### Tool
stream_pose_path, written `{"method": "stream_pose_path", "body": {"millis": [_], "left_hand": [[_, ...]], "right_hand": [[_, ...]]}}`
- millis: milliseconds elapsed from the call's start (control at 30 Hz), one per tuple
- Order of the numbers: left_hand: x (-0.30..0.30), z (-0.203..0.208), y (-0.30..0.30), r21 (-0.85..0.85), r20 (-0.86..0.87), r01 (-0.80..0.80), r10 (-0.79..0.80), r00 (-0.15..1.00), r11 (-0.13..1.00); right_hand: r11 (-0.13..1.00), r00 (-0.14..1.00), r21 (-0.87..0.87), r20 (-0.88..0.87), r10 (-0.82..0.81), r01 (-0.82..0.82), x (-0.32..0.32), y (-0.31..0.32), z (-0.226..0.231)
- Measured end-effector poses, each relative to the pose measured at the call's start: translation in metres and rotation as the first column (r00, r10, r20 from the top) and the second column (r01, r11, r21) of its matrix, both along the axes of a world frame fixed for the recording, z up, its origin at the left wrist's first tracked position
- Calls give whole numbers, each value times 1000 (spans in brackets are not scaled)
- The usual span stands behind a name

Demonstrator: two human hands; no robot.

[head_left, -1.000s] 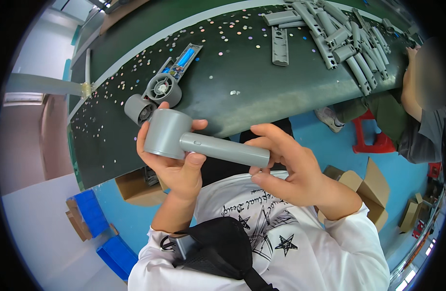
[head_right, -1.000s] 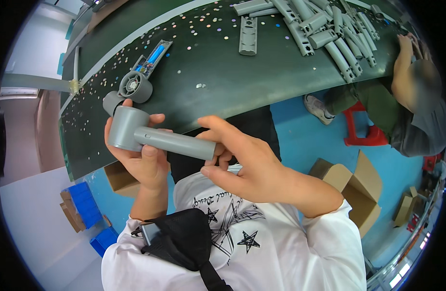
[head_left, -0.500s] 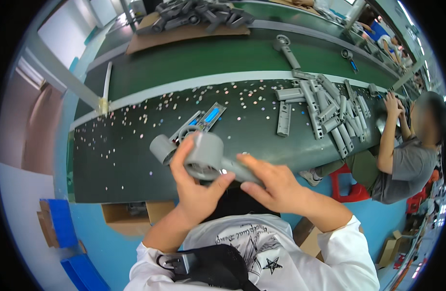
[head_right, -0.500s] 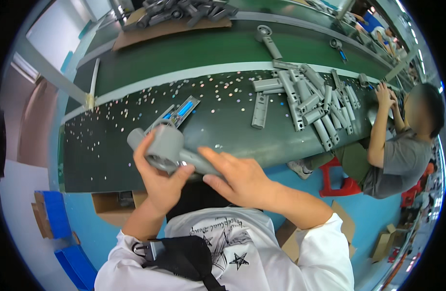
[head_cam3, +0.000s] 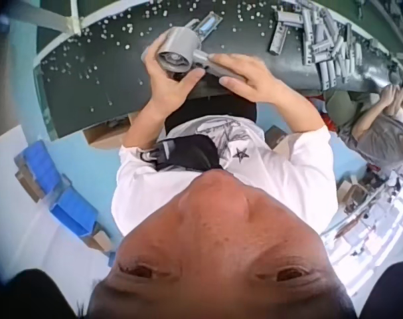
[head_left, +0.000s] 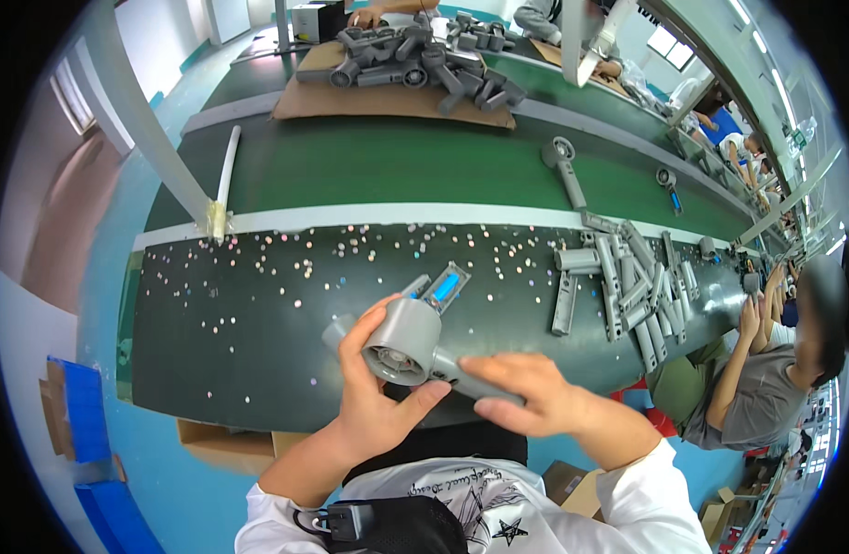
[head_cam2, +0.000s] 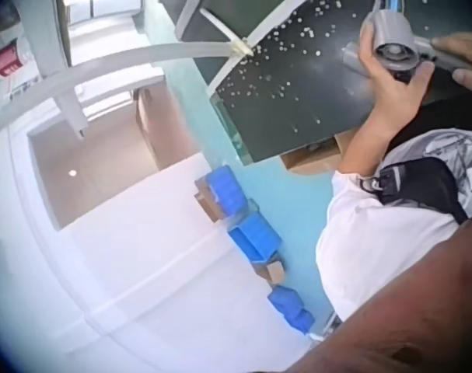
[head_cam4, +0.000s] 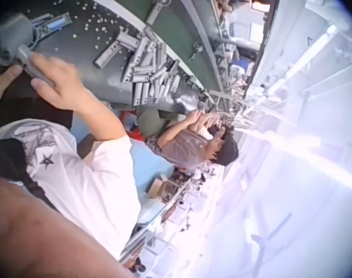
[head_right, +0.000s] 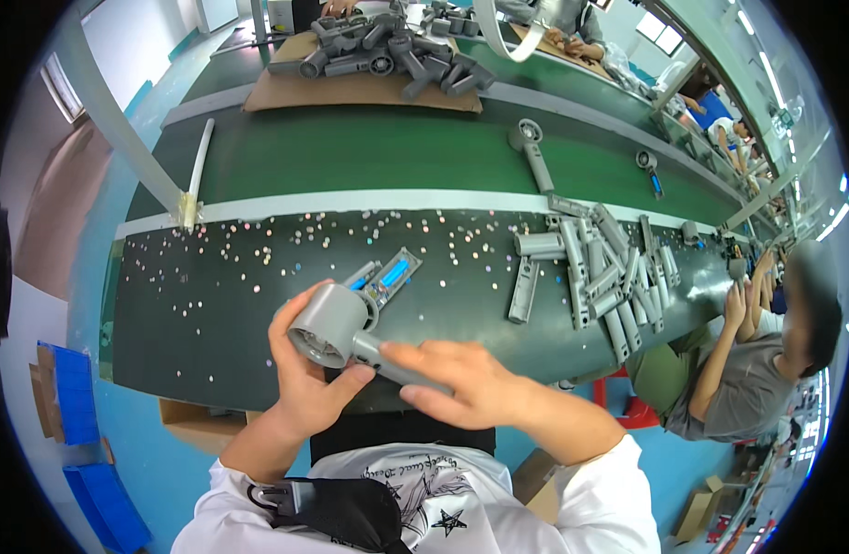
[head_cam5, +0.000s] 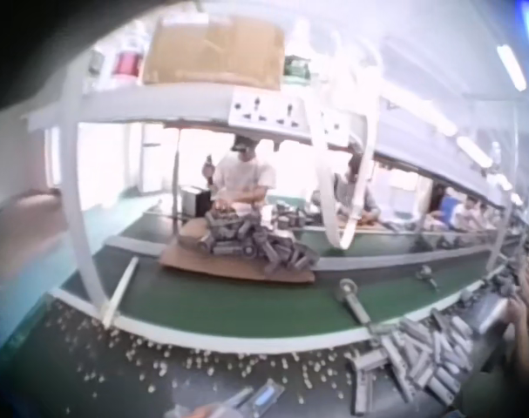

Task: Manually assemble parts of a handheld electronic device at a factory conveyor belt station.

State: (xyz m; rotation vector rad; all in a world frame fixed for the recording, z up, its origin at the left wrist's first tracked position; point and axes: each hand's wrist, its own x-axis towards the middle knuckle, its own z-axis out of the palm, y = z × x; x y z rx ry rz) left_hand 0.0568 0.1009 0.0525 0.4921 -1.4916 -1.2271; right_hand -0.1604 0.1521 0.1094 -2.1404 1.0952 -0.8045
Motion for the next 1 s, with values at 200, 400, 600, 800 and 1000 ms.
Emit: {"method": "stream_pose_path", "body": {"millis": [200,400,600,800,1000], "left_hand": [[43,1,-35,-303,379,-379,475,794,875],[36,11,-45,-398,821,-72,391,417,914],[36,16,-51,-266,834,-62,262,486,962],[33,16,-54,-249,815,-30,226,534,968],[37,7,-39,-220,850,-128,255,462,967]], "right_hand": [[849,805,60,287,-519,525,-43,-209,-10],[528,551,-170,146,-822,832,-151,-482,-31],[652,502,-389,-424,-754,651,-166,-556,-9],[831,831,-81,151,-536,551,-183,-508,1],[602,370,-213,-620,-692,769,-227,-330,-11]]}}
